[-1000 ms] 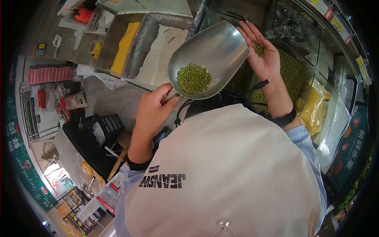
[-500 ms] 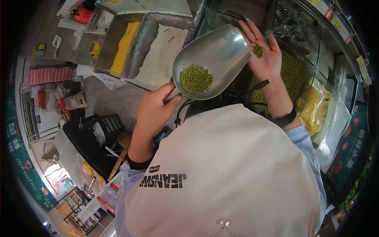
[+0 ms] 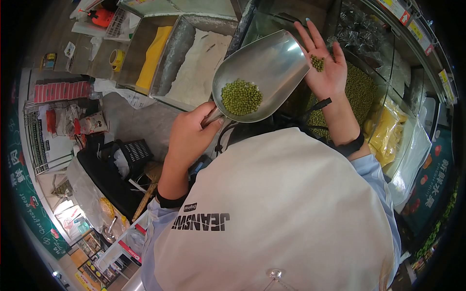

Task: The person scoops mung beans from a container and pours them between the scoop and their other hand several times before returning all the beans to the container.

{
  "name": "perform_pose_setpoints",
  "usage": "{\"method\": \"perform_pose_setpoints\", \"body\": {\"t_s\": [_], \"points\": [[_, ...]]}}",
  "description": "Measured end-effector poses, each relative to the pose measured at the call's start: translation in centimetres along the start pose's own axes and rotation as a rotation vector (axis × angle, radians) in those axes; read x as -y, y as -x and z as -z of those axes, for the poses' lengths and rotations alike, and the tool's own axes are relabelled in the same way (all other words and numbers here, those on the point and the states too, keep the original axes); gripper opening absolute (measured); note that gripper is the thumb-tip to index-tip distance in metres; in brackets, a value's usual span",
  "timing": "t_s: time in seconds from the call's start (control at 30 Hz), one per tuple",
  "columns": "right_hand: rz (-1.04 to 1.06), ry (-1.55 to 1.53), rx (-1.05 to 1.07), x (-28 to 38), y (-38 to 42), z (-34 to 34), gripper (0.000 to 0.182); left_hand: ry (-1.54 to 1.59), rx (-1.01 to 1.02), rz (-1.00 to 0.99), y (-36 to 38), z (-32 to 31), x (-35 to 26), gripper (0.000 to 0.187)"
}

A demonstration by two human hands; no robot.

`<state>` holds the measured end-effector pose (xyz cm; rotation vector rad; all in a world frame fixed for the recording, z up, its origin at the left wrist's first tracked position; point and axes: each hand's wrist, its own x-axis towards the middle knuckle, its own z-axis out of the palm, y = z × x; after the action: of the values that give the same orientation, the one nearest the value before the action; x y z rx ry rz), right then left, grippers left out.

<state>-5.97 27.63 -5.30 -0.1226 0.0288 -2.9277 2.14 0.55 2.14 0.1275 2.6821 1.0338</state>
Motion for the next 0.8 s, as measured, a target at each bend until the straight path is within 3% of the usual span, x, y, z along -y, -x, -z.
{"method": "perform_pose_setpoints", "body": {"t_s": [0.4,0.6,0.8], "points": [[0.003,0.064,-0.111,-0.26,0.02,-0.65,0.062,0.0,-0.006,-0.003,0.02,0.01,-0.11,0.025],[-0.007,-0.057,-0.065,-0.14,-0.21,-0.04,0.063,-0.016,-0.01,0.009,0.03,0.04,-0.2,0.025],[-0.004,0.057,-0.065,-0.51,-0.07,-0.59,0.063,-0.069,-0.048,-0.051,-0.32,-0.05,-0.46,0.026]]}}
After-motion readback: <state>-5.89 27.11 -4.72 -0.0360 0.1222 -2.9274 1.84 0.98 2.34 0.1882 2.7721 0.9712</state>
